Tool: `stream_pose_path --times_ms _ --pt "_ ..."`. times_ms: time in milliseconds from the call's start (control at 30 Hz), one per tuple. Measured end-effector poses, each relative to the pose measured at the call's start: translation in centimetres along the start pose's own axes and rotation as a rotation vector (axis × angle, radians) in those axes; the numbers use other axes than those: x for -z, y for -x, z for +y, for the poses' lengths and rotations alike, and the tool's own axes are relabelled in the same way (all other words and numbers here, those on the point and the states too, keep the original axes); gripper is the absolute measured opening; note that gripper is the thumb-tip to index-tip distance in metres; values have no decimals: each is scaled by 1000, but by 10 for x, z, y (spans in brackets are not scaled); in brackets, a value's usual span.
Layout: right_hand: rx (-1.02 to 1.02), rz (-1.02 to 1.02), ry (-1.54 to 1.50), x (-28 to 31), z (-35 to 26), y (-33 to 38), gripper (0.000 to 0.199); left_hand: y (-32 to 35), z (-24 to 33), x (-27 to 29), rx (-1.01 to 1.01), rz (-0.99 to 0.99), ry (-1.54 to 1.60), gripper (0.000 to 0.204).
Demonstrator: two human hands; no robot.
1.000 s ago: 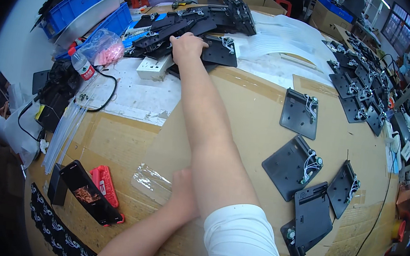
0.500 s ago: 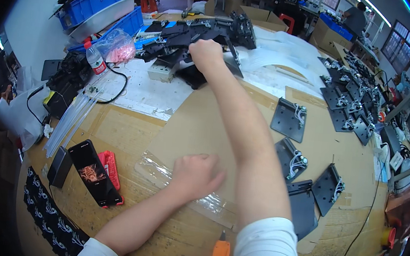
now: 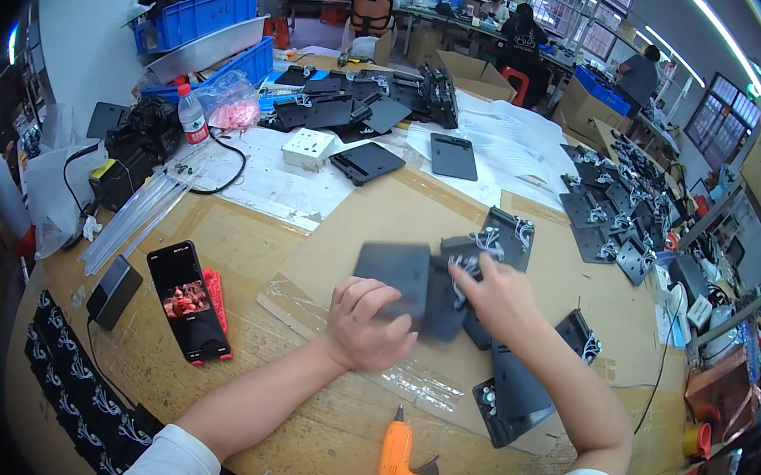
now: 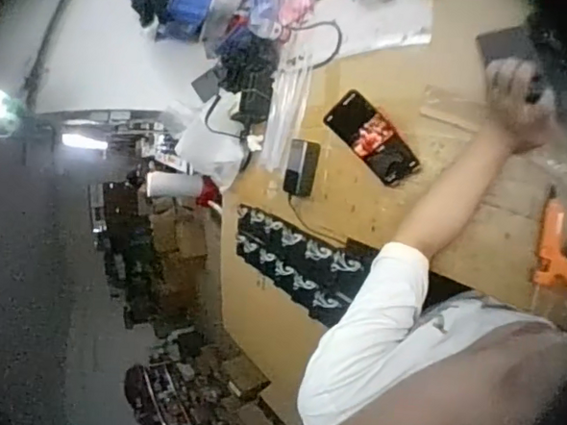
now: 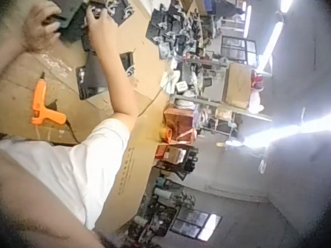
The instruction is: The person uses a hot glue gun to apply adhesive to the internal wiring and components of black plastic electronic housings. They handle the units one at a time, applying glue to specific areas, and then place the finished units into a stack on the table.
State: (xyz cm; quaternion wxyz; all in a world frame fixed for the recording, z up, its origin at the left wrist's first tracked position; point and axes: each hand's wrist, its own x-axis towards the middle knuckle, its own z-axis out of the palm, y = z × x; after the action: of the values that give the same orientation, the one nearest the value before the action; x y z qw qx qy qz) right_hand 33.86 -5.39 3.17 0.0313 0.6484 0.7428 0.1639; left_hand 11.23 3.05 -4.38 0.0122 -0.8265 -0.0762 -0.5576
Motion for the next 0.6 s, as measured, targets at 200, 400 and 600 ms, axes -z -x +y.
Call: stream_pose_path --times_ms 200,400,600 --pt "184 -748 -378 52 28 -54 73 -14 3 0 216 -367 -9 48" --pt "-61 -20 -383 -56 34 -230 64 -11 2 -9 256 -477 55 57" --pt "-261 -172 -563 -119 11 -308 87 -11 -6 -6 300 -502 100 60"
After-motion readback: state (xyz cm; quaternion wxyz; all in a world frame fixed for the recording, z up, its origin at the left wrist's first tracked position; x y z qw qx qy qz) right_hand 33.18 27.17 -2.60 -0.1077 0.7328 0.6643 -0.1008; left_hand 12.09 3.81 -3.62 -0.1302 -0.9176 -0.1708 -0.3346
